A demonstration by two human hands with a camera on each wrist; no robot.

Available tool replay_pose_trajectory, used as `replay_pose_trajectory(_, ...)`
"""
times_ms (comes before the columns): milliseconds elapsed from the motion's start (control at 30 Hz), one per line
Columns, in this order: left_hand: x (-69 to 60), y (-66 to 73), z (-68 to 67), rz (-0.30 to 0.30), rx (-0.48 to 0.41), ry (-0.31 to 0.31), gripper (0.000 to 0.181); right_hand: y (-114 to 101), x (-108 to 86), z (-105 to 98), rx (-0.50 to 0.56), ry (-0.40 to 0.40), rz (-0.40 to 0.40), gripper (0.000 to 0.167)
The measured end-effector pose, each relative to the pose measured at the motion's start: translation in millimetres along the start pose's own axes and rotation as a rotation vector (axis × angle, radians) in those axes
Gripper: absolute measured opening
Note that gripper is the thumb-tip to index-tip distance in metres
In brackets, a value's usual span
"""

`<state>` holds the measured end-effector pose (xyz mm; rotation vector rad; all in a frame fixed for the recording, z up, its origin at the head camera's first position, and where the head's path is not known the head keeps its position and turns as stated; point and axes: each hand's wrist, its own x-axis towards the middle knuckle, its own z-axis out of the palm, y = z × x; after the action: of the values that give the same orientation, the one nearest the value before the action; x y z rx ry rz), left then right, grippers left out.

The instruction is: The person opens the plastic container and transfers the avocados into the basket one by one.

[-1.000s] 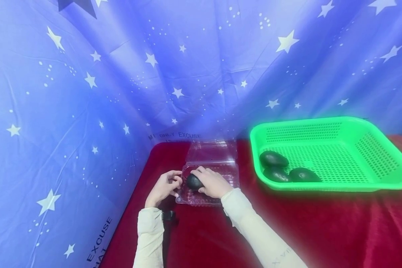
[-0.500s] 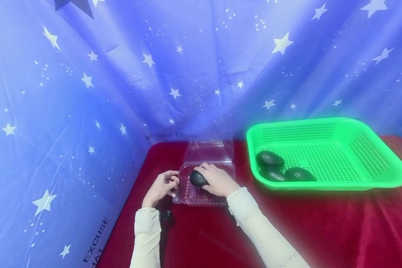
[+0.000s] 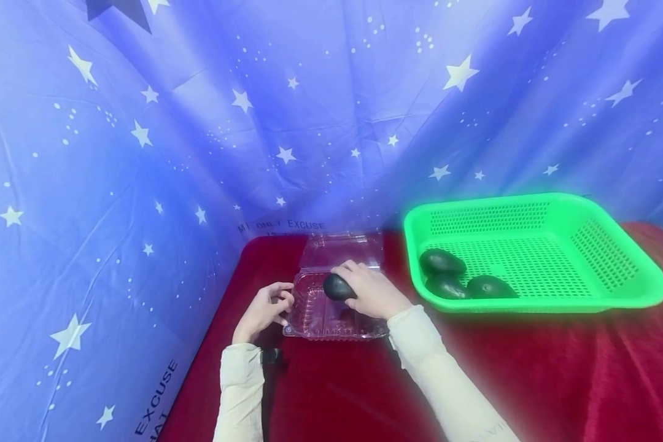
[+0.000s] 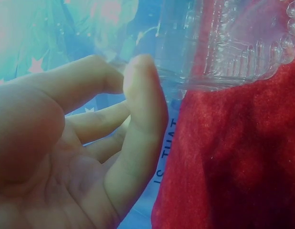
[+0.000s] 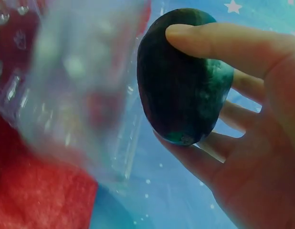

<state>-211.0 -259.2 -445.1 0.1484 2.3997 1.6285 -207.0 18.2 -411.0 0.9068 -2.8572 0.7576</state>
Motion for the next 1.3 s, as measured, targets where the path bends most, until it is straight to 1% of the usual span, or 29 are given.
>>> replay_pose_trajectory(133, -0.2, 0.0, -0.6, 0.002, -0.004, -0.003, 0.046, 3, -3.9, -8, -0.001, 0.033, -0.012, 0.068)
replay_pose_trajectory(300, 1.5, -1.8, -0.7, 0.002, -0.003, -0.002, 0.045, 4, -7.0, -17, 0.0, 0.062, -0.008, 0.069)
replay_pose_trajectory(633, 2.8, -2.8, -0.1, 0.003, -0.002, -0.003, 0.045, 14, -13.8, -27, -0.028, 0.116, -0.023, 0.07)
replay_pose_trajectory(1000, -1.0, -0.9, -0.2, -0.016, -0.003, 0.002, 0.045, 22, -24.5, -40, -0.043, 0.11, -0.013, 0.072)
replay_pose_trajectory(1300, -1.7, 2.8, -0.2, -0.009, -0.01, -0.006, 0.047, 31, -32.4, -49, -0.077, 0.128, -0.007, 0.074)
